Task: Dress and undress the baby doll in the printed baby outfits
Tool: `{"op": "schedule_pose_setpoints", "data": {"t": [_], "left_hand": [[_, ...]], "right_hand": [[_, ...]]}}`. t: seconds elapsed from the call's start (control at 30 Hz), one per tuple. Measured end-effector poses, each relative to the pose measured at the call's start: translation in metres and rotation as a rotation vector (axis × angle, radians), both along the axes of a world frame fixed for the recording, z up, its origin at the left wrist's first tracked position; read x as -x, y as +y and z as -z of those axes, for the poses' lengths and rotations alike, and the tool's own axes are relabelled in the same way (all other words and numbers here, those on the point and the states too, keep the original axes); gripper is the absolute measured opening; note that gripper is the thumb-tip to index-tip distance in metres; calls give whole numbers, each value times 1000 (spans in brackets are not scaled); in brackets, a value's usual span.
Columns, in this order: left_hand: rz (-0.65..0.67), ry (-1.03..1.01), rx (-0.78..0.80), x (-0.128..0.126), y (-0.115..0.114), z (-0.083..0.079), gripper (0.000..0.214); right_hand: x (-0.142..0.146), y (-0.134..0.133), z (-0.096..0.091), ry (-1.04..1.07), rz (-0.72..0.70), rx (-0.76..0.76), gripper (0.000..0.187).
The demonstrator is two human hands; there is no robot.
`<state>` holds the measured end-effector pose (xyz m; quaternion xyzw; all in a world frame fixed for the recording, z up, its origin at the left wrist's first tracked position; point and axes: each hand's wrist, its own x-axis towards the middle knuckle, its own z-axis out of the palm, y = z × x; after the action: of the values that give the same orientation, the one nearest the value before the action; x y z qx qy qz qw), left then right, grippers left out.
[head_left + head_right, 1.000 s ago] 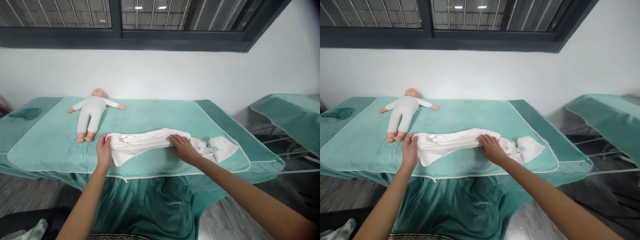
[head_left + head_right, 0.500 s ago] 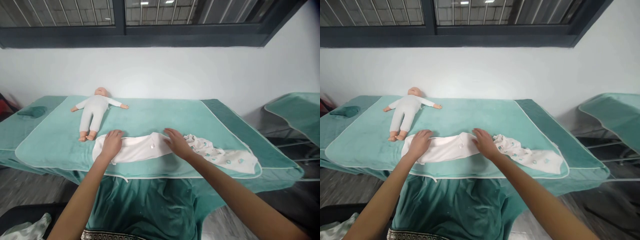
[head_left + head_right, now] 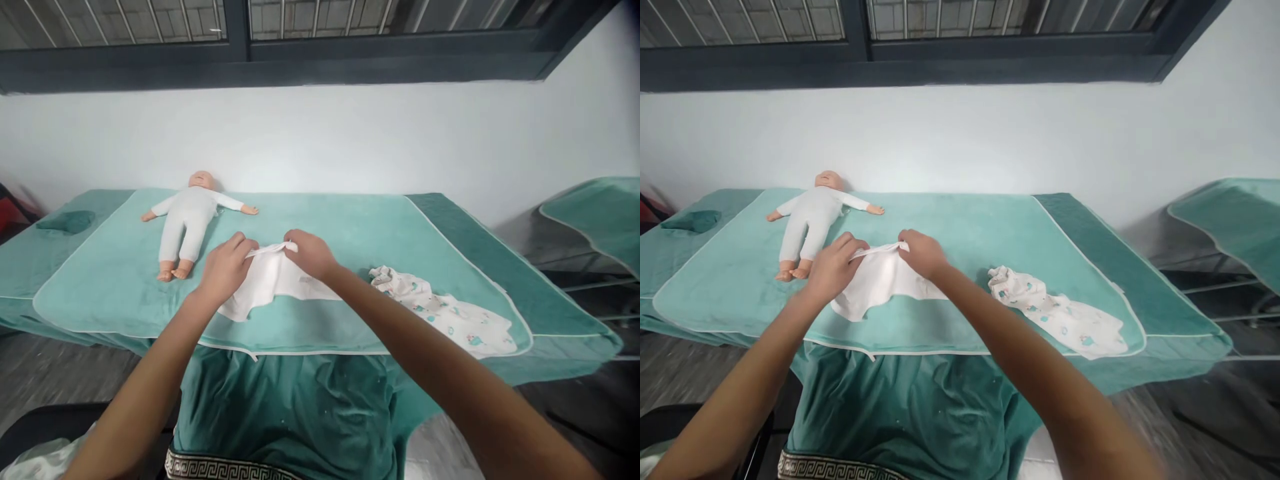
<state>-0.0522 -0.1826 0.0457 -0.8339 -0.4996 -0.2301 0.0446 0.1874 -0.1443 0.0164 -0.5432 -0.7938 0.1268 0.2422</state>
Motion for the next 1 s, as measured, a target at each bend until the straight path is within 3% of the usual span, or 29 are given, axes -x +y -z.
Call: {"op": "schedule_pose_setpoints", "data": {"t": [0.1, 0.2, 0.3, 0.43, 0.57, 0.63, 0.87, 1.0], "left_hand": [[72, -83, 51, 1, 2, -27, 20], [127, -289, -3, -5, 4, -47, 18], [149, -374, -76, -12, 4, -59, 16], [98, -251, -141, -7, -1, -63, 22], [-34, -4, -196, -2, -1, -60, 37], [-98, 22, -215, 0, 5, -57, 38], [-216, -390, 26, 34, 36, -28, 34], [-327, -316, -53, 46, 43, -22, 36]], "right_hand": [[-5, -1, -37, -109, 26, -44, 21], [2, -11, -66, -189, -101, 3, 31], [11, -20, -81, -233, -160, -12, 36], [4, -22, -91, -152, -106, -6, 49], [-13, -18, -94, -264, -5, -209, 27], [-20, -15, -89, -328, 59, -251, 21], [-67, 4, -45, -96, 343, -31, 30], [-96, 20, -49, -134, 332, 65, 25]]}}
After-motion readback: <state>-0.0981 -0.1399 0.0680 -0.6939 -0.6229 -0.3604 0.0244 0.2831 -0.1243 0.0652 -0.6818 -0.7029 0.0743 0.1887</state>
